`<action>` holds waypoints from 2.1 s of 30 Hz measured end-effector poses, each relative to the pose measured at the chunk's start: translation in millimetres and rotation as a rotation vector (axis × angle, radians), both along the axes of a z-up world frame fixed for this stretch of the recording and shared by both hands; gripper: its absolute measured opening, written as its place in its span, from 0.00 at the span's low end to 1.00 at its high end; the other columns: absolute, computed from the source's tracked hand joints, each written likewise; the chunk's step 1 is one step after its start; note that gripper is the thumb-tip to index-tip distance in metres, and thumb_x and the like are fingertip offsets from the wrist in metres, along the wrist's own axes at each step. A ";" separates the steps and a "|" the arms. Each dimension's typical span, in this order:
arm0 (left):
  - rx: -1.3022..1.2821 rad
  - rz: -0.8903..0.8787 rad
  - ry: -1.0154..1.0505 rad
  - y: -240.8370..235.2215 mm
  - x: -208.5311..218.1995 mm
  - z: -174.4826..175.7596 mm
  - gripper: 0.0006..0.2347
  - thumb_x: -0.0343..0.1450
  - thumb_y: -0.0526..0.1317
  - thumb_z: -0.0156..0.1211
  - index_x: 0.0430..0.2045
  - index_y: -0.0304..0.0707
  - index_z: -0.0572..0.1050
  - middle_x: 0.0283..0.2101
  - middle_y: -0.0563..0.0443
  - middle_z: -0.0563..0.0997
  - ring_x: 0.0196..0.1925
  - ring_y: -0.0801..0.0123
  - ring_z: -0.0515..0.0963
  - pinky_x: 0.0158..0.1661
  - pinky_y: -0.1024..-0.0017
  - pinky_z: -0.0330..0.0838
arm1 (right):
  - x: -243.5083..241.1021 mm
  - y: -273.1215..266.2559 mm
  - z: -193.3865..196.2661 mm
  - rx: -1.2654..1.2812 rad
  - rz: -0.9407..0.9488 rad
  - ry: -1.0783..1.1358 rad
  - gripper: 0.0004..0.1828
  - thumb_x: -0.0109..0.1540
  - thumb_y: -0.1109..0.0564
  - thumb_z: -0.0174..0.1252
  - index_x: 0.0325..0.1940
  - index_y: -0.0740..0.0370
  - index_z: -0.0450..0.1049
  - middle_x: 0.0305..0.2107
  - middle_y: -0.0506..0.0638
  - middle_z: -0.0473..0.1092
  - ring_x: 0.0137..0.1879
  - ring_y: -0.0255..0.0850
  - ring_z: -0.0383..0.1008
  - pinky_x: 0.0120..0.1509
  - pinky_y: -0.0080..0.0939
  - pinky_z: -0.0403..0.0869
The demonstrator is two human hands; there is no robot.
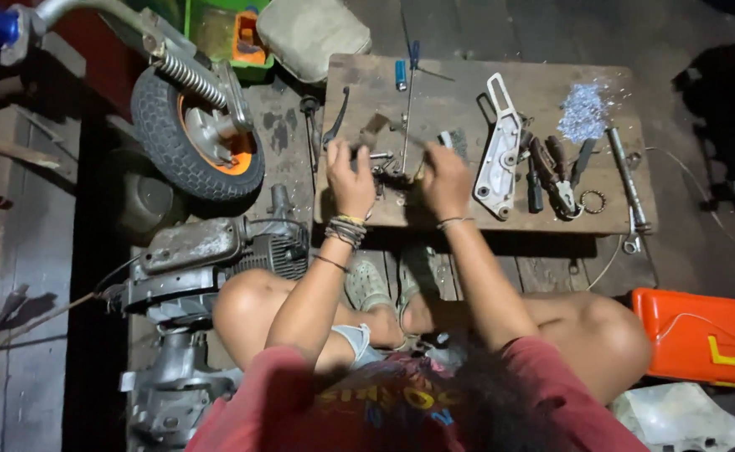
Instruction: Cleaning and inspecting small mechanical engine components using a pick tool on a floor-level workspace.
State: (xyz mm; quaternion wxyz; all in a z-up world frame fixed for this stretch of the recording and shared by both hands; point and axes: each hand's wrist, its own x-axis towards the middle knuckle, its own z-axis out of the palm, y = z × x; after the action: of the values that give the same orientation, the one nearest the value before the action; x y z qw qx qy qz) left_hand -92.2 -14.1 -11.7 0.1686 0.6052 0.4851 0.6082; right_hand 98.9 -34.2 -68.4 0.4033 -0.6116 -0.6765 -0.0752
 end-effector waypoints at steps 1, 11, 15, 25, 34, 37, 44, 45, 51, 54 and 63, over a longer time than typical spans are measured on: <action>-0.007 0.004 0.007 -1.1 -9.3 5.2 0.06 0.73 0.35 0.59 0.34 0.28 0.73 0.41 0.36 0.73 0.50 0.38 0.75 0.55 0.56 0.68 | -2.6 -7.2 12.7 -0.007 0.004 0.007 0.20 0.58 0.65 0.62 0.55 0.56 0.78 0.43 0.55 0.77 0.52 0.51 0.78 0.61 0.49 0.74; -0.014 -0.118 0.016 -12.1 3.1 20.5 0.04 0.75 0.33 0.51 0.35 0.32 0.74 0.45 0.41 0.72 0.54 0.42 0.75 0.58 0.53 0.65 | -32.3 -9.6 39.7 0.027 0.177 0.110 0.21 0.63 0.63 0.57 0.60 0.48 0.76 0.37 0.48 0.74 0.45 0.49 0.78 0.52 0.47 0.76; 0.003 -0.033 0.013 -7.2 -2.7 9.0 0.07 0.74 0.35 0.56 0.36 0.24 0.72 0.44 0.30 0.72 0.54 0.30 0.72 0.57 0.47 0.64 | -17.7 -19.7 56.3 -0.004 0.102 0.074 0.19 0.65 0.64 0.57 0.60 0.51 0.75 0.35 0.49 0.73 0.44 0.51 0.78 0.51 0.48 0.77; 0.018 -0.083 -0.072 -18.4 10.3 24.3 0.07 0.69 0.27 0.51 0.38 0.26 0.73 0.41 0.34 0.72 0.51 0.36 0.74 0.55 0.51 0.66 | -48.5 -17.8 36.0 -0.010 0.265 0.219 0.20 0.62 0.65 0.55 0.59 0.59 0.74 0.45 0.58 0.76 0.53 0.57 0.77 0.59 0.52 0.75; 0.068 -0.030 -0.034 -4.3 -23.8 36.1 0.04 0.76 0.34 0.53 0.36 0.35 0.74 0.41 0.45 0.73 0.49 0.48 0.78 0.55 0.62 0.68 | -22.1 -24.7 43.7 -0.023 0.059 0.153 0.15 0.63 0.65 0.54 0.52 0.56 0.77 0.37 0.48 0.75 0.47 0.48 0.77 0.56 0.46 0.75; 0.077 -0.081 -0.035 -10.2 -6.6 28.0 0.03 0.74 0.31 0.55 0.35 0.28 0.72 0.40 0.34 0.73 0.49 0.33 0.75 0.52 0.49 0.68 | -38.0 -15.0 39.7 0.089 0.192 0.131 0.17 0.63 0.65 0.52 0.54 0.55 0.75 0.39 0.50 0.72 0.47 0.52 0.75 0.56 0.49 0.74; 0.100 -0.158 0.110 -23.3 -14.5 55.3 0.03 0.75 0.35 0.54 0.37 0.36 0.74 0.46 0.44 0.74 0.55 0.42 0.76 0.56 0.53 0.68 | -2.4 -19.1 32.6 0.048 0.114 0.069 0.19 0.58 0.68 0.54 0.52 0.59 0.74 0.37 0.53 0.71 0.46 0.55 0.73 0.54 0.53 0.72; 0.111 -0.149 0.138 -23.5 -16.0 63.1 0.03 0.75 0.34 0.53 0.36 0.35 0.74 0.46 0.43 0.74 0.54 0.42 0.77 0.56 0.52 0.68 | -0.4 -20.8 35.8 0.089 0.130 0.134 0.18 0.60 0.69 0.49 0.52 0.61 0.73 0.36 0.54 0.71 0.43 0.56 0.72 0.52 0.53 0.72; 0.132 -0.218 0.171 -33.9 2.9 36.7 0.03 0.74 0.34 0.55 0.35 0.33 0.72 0.47 0.37 0.74 0.52 0.35 0.77 0.53 0.50 0.70 | -23.4 -15.6 28.2 0.116 0.270 0.249 0.23 0.57 0.69 0.46 0.55 0.62 0.71 0.40 0.59 0.70 0.48 0.62 0.72 0.56 0.57 0.71; 0.185 -0.214 0.096 -21.8 -4.3 34.7 0.03 0.75 0.35 0.54 0.37 0.39 0.74 0.47 0.47 0.75 0.52 0.46 0.79 0.54 0.58 0.71 | -1.1 -20.6 34.1 0.009 0.219 0.098 0.23 0.55 0.71 0.55 0.54 0.64 0.73 0.41 0.60 0.73 0.50 0.61 0.74 0.57 0.58 0.72; 0.125 -0.283 0.151 -30.6 2.9 33.0 0.04 0.75 0.34 0.52 0.36 0.32 0.72 0.47 0.42 0.75 0.53 0.40 0.77 0.53 0.52 0.70 | -31.7 -18.7 24.9 0.086 0.246 0.230 0.19 0.61 0.69 0.49 0.56 0.64 0.72 0.43 0.62 0.74 0.50 0.64 0.75 0.56 0.59 0.74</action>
State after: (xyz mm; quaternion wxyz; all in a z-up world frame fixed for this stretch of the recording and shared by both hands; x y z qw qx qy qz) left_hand -89.3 -44.7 21.3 0.1777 0.7207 0.3674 0.5604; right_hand 67.3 -52.9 -43.5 0.5100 -0.5112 -0.6916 0.0165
